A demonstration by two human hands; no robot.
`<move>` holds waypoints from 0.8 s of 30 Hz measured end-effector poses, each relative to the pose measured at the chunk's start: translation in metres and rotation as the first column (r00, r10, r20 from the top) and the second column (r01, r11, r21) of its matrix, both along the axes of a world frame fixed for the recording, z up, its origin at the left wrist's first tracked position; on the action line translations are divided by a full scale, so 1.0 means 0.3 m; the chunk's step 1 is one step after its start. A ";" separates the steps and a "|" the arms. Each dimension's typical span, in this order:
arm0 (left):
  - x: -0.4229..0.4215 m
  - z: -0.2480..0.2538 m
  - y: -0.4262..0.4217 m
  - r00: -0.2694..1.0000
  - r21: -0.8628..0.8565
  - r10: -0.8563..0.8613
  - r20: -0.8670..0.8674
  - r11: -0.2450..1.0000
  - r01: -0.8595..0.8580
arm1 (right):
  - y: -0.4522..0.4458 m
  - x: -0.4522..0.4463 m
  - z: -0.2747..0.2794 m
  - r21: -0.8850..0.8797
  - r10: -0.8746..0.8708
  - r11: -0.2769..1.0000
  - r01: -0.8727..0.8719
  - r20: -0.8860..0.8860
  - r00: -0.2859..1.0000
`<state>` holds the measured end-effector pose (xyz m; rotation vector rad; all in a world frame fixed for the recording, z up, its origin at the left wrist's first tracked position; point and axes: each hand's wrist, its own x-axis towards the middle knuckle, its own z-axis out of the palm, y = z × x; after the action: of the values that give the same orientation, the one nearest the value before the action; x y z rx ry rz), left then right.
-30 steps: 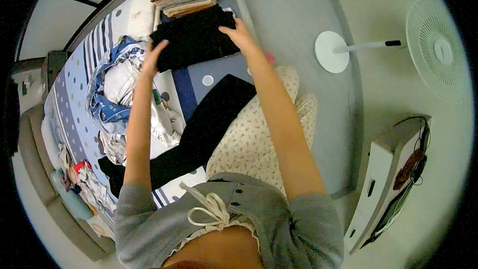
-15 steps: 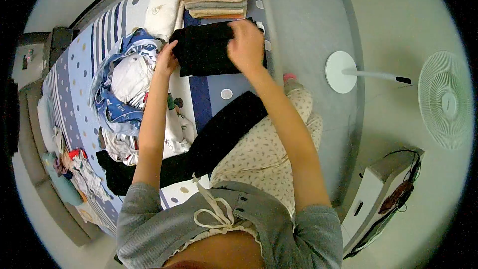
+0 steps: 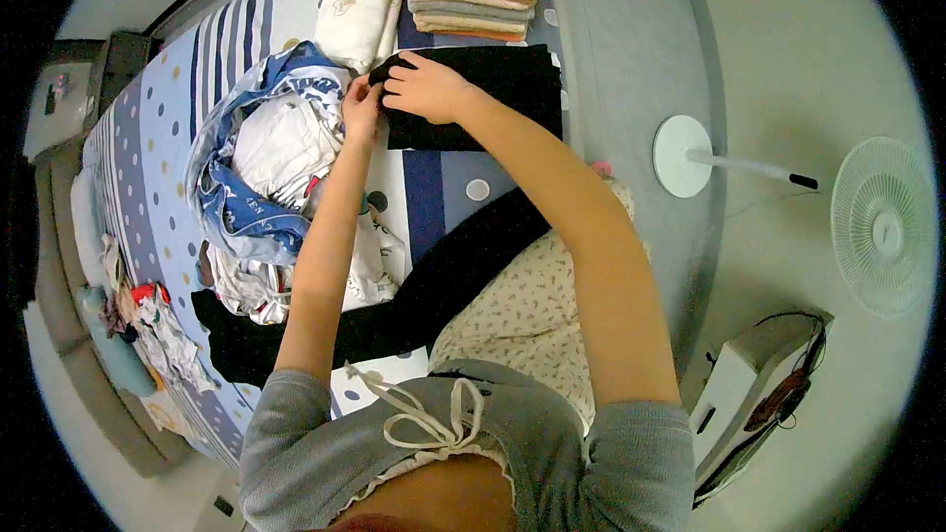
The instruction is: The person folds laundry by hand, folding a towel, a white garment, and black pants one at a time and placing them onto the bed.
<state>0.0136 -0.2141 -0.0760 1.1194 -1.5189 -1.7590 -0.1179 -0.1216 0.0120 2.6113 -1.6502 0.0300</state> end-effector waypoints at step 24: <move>-0.038 0.123 -0.006 0.693 -0.382 -0.488 0.532 0.592 0.710 | 0.129 0.020 -0.092 -0.278 -0.287 0.816 0.507 0.565 0.773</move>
<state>0.0022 -0.2158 -0.0390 0.6518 -2.7132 -1.2971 -0.1120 -0.0830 -0.0155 1.9624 -2.0409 1.0087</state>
